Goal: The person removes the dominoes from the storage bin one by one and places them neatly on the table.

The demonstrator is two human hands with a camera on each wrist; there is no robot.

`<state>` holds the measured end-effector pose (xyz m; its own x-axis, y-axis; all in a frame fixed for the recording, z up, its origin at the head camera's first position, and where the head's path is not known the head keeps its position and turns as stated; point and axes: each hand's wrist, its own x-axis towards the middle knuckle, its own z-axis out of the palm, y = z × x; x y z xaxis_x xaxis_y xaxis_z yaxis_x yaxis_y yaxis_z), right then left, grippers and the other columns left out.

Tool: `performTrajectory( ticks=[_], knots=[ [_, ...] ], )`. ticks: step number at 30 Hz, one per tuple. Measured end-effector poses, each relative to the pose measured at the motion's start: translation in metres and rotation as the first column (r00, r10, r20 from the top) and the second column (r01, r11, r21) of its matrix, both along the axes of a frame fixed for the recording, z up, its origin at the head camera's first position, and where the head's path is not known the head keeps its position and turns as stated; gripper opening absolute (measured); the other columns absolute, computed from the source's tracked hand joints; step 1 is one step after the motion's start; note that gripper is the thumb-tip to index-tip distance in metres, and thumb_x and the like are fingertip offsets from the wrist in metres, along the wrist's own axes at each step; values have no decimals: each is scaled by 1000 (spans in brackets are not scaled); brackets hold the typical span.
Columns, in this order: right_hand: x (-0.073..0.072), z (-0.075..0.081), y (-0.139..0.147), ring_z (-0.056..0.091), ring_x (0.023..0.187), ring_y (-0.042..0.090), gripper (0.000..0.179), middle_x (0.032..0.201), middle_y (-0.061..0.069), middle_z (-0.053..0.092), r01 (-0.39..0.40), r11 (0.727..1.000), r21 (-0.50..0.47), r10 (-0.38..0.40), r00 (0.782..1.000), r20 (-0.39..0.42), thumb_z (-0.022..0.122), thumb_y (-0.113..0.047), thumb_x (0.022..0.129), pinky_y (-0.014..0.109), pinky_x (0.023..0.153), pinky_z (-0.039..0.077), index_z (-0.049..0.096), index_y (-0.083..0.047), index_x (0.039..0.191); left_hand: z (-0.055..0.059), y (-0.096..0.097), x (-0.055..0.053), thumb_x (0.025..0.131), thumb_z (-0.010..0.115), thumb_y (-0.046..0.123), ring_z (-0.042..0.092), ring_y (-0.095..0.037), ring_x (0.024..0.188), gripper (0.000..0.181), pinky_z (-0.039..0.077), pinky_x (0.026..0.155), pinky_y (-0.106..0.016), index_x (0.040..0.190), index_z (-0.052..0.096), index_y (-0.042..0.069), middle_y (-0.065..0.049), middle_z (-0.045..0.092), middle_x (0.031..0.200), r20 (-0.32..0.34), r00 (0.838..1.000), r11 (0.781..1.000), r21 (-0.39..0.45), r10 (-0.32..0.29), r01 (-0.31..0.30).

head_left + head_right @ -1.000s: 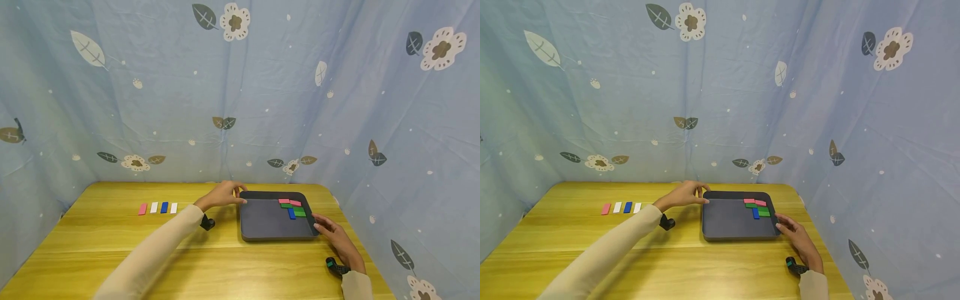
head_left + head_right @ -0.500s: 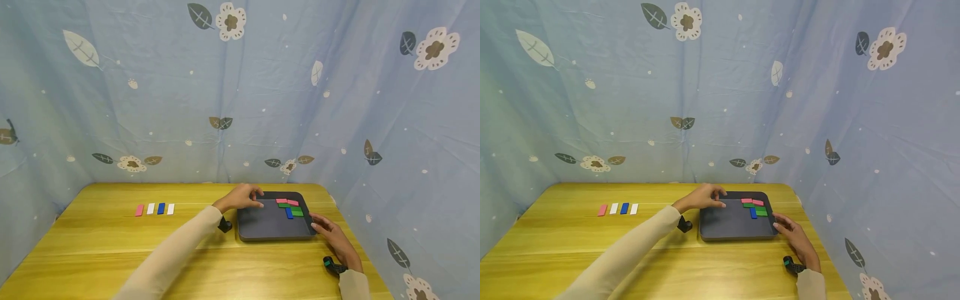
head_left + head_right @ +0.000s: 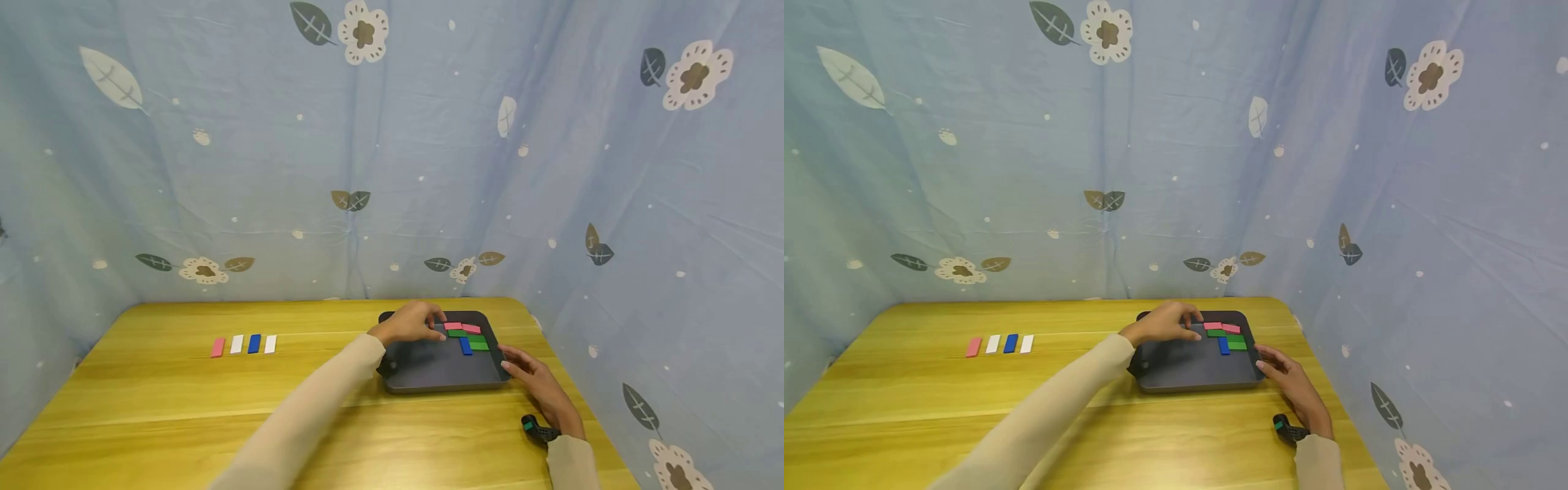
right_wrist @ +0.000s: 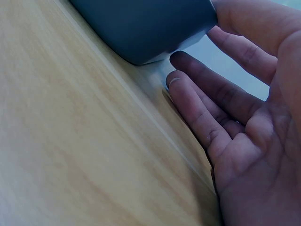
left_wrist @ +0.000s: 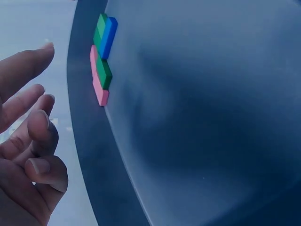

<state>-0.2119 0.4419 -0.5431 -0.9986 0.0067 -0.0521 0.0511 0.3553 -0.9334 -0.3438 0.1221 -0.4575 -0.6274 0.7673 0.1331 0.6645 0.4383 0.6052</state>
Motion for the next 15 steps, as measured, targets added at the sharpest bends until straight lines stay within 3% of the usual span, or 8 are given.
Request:
performTrajectory(
  ticks=[8, 12, 15],
  knots=[
    [0, -1, 1, 48, 134, 23, 58, 152, 9, 49, 5, 1000, 14, -4, 1000, -22, 66, -42, 101, 24, 102, 43, 51, -20, 153, -8, 18, -13, 92, 81, 23, 59, -10, 81, 44, 50, 75, -27, 130, 69, 4, -4, 69, 96, -23, 1000, 999, -46, -7, 6],
    [0, 0, 1, 51, 131, 22, 57, 150, 9, 51, 9, 1000, 10, -9, 1000, -30, 67, -42, 100, 22, 101, 43, 53, -20, 151, -14, 23, -16, 91, 81, 20, 61, -11, 80, 45, 51, 76, -28, 131, 68, 2, -2, 68, 91, -24, 1000, 998, -59, -13, 11],
    [0, 1, 1, 48, 135, 24, 56, 151, 6, 50, -2, 1000, 5, 2, 1000, -27, 68, -42, 100, 22, 101, 43, 53, -23, 151, -19, 26, -17, 94, 79, 20, 65, -14, 86, 48, 53, 79, -30, 136, 65, 2, -7, 72, 104, -6, 1000, 996, -89, -4, 3]
  ],
)
